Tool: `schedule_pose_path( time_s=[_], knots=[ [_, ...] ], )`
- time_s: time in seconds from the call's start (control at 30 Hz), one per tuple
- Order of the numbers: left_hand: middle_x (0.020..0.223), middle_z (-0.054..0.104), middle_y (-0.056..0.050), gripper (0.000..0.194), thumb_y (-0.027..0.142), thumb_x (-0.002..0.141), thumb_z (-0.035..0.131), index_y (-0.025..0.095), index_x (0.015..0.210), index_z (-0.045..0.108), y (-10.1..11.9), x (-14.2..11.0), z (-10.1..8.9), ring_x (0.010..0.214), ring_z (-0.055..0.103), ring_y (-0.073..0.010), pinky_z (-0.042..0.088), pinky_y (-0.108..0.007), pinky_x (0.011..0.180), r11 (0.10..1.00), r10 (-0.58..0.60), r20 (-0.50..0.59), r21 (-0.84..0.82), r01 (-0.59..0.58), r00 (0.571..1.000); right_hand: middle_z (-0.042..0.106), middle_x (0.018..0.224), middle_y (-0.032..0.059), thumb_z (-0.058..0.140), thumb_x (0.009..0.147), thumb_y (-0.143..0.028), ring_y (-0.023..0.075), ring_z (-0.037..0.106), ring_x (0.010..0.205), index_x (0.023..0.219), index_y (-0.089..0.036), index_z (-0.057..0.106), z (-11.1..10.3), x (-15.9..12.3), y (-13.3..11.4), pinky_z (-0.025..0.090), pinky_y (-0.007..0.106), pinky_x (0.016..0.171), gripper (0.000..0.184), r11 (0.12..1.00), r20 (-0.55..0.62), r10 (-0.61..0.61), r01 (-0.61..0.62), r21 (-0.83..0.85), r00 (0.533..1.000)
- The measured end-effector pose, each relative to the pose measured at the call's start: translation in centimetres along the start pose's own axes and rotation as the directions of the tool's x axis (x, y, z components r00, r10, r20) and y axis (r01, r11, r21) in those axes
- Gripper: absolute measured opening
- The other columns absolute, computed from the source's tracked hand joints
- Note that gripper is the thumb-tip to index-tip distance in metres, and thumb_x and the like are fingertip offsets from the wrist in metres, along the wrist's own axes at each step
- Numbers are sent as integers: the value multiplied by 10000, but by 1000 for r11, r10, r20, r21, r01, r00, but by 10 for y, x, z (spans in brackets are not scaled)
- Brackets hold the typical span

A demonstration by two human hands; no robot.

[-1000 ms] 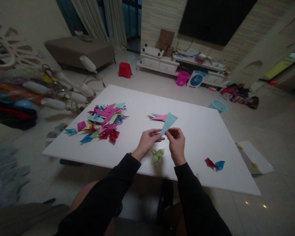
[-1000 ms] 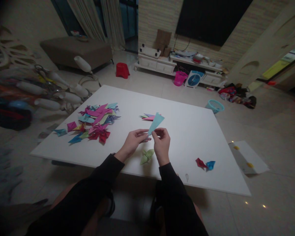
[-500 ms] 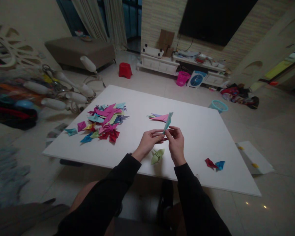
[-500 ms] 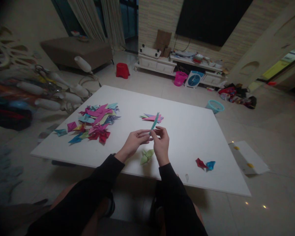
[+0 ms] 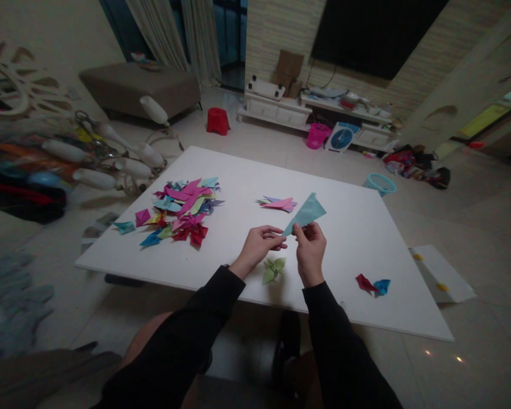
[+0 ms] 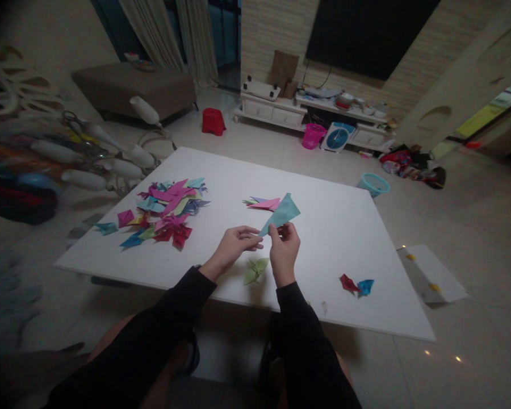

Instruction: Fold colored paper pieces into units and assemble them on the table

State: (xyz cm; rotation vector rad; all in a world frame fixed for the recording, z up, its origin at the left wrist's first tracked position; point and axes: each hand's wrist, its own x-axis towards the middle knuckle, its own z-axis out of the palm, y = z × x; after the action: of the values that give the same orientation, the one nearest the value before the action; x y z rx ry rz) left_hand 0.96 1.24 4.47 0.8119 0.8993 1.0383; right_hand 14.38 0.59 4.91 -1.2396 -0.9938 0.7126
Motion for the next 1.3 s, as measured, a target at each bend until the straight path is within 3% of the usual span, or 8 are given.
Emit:
schedule_pose_path(
  time_s=[0.17, 0.3, 0.57, 0.77, 1.0, 1.17, 1.3],
  knots=[
    [682, 725, -77, 205, 145, 693, 825, 88, 834, 688, 2, -1, 2, 619, 718, -170, 531, -232, 591, 999, -16, -17, 42, 17, 1000, 580, 695, -53, 764, 723, -401, 117, 570, 658, 811, -204, 542, -3, 4, 3, 374, 229, 585, 310, 984, -127, 143, -127, 128, 982],
    [599, 691, -38, 203, 63, 700, 758, 102, 871, 656, 6, -3, 4, 582, 705, -161, 508, -205, 556, 997, -6, -22, 74, 8, 1000, 566, 694, -57, 782, 681, -411, 110, 557, 663, 770, -197, 544, -6, 7, 7, 359, 229, 594, 333, 964, -154, 226, -198, 178, 962],
    [606, 682, -35, 196, 56, 708, 686, 108, 889, 634, 5, 0, 0, 580, 708, -170, 509, -208, 552, 999, -38, -43, 23, 39, 998, 569, 743, -48, 741, 718, -450, 103, 539, 672, 822, -197, 572, -8, 8, 10, 363, 231, 601, 321, 977, -167, 195, -176, 122, 966],
    [735, 697, -54, 111, 201, 800, 680, 100, 846, 675, 3, 2, 1, 590, 692, -141, 504, -214, 564, 998, -50, -32, 29, 51, 998, 563, 722, -46, 742, 725, -451, 100, 520, 657, 787, -189, 559, -5, 5, 8, 366, 226, 594, 325, 982, -135, 176, -165, 87, 975],
    [577, 604, -10, 191, 231, 811, 716, 86, 693, 675, -3, -1, 0, 511, 550, -81, 416, -194, 531, 966, -59, 73, 255, 39, 996, 548, 701, -58, 758, 705, -424, 87, 484, 617, 780, -189, 541, -3, 3, 9, 354, 215, 560, 328, 981, -106, 178, -168, 96, 978],
    [546, 561, 18, 194, 170, 871, 626, 106, 688, 625, -3, 2, 0, 457, 488, -69, 366, -195, 493, 966, -52, -47, 251, 62, 998, 580, 694, -57, 736, 723, -382, 120, 575, 639, 954, -207, 538, -3, 4, 5, 400, 228, 574, 351, 991, -162, 127, -119, 61, 978],
    [546, 551, 20, 192, 158, 894, 591, 110, 710, 616, 0, 4, 0, 448, 487, -71, 362, -198, 481, 976, -55, -145, 200, 84, 988, 613, 736, -30, 703, 761, -325, 138, 600, 655, 980, -198, 568, -2, 0, -1, 453, 263, 611, 287, 999, -39, 30, -31, -34, 999]
  ],
)
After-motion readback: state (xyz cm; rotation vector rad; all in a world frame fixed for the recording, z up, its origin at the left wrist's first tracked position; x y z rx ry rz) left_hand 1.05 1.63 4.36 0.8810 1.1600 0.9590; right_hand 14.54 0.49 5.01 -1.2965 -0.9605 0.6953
